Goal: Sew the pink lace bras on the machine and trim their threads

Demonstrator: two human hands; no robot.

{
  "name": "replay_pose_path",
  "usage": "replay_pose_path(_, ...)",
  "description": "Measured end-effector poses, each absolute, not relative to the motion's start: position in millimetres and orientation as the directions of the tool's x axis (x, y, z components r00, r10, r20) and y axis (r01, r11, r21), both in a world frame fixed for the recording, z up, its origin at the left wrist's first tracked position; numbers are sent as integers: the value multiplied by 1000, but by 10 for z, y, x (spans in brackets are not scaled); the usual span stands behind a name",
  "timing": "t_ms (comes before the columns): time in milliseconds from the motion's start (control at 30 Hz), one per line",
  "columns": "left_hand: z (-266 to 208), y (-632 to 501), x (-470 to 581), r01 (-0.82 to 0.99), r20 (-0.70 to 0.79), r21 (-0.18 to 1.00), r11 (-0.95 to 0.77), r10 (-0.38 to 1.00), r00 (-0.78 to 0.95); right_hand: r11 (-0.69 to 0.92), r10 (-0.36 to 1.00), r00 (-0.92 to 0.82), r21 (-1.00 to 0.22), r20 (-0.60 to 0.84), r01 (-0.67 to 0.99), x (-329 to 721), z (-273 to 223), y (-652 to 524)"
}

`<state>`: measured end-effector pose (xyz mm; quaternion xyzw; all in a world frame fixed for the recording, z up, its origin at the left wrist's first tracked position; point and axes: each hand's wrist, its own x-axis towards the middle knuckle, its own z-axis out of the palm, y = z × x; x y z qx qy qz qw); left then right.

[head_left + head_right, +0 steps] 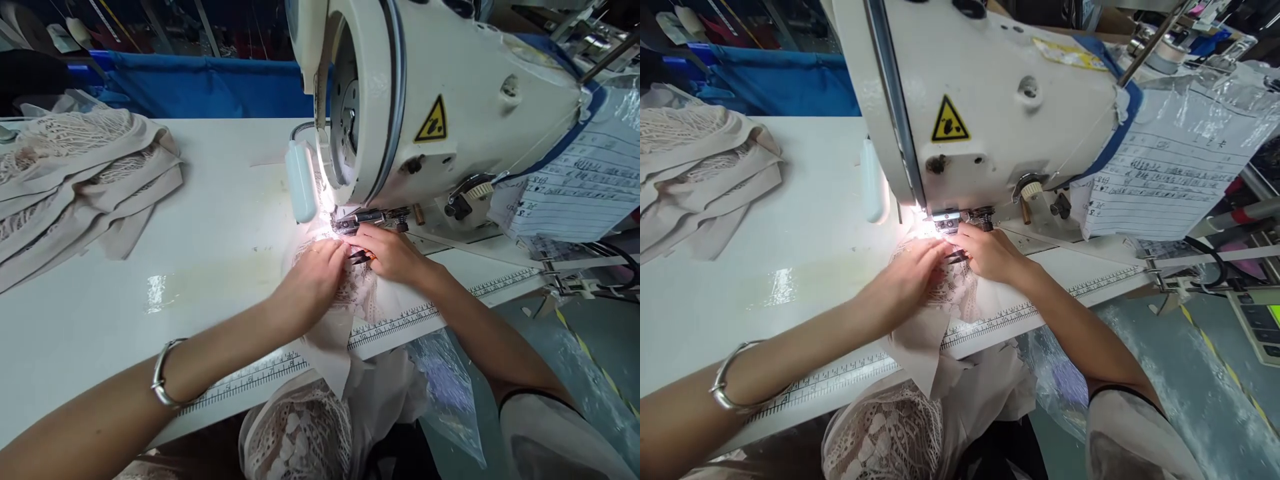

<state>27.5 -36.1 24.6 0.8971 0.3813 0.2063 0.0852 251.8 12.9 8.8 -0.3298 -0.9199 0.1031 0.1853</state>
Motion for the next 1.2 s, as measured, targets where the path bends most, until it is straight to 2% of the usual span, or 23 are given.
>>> replay_pose_path(167,182,-412,267,578,243,377,-724,679,692,770,626,-709,-400,323,497,2621,48,152)
replay_pose_path(267,161,-347,191,538,227,414,-734,656,720,798,596,-729,-348,336,492,2631,74,155)
replay_pose_path(367,164,-287,148,526,216,443,-726,656,724,859,509,-775,-281,374,428,2607,84,168)
replay_pose_path(467,179,-189,89,488,227,440,-754,619,752,890,456,-786,-244,418,386,2595,45,185)
replay_pose_path(600,188,-9,-26,452,211,433,-780,576,790,878,479,-771,-232,420,419,2603,-9,189)
replay_pose_path(800,206,141,-109,485,187,444,-753,607,772,866,499,-780,-215,378,450,2579,40,161)
replay_pose_path(1000,176,97,-94,551,215,385,-740,653,726,869,490,-786,-139,377,474,2533,87,138)
replay_pose_path(1100,136,55,-63,550,290,299,-780,623,726,891,442,-788,-106,429,442,2517,82,143)
replay_pose_path(1200,129,35,-45,523,304,245,-816,577,758,918,381,-789,-95,482,386,2508,70,150)
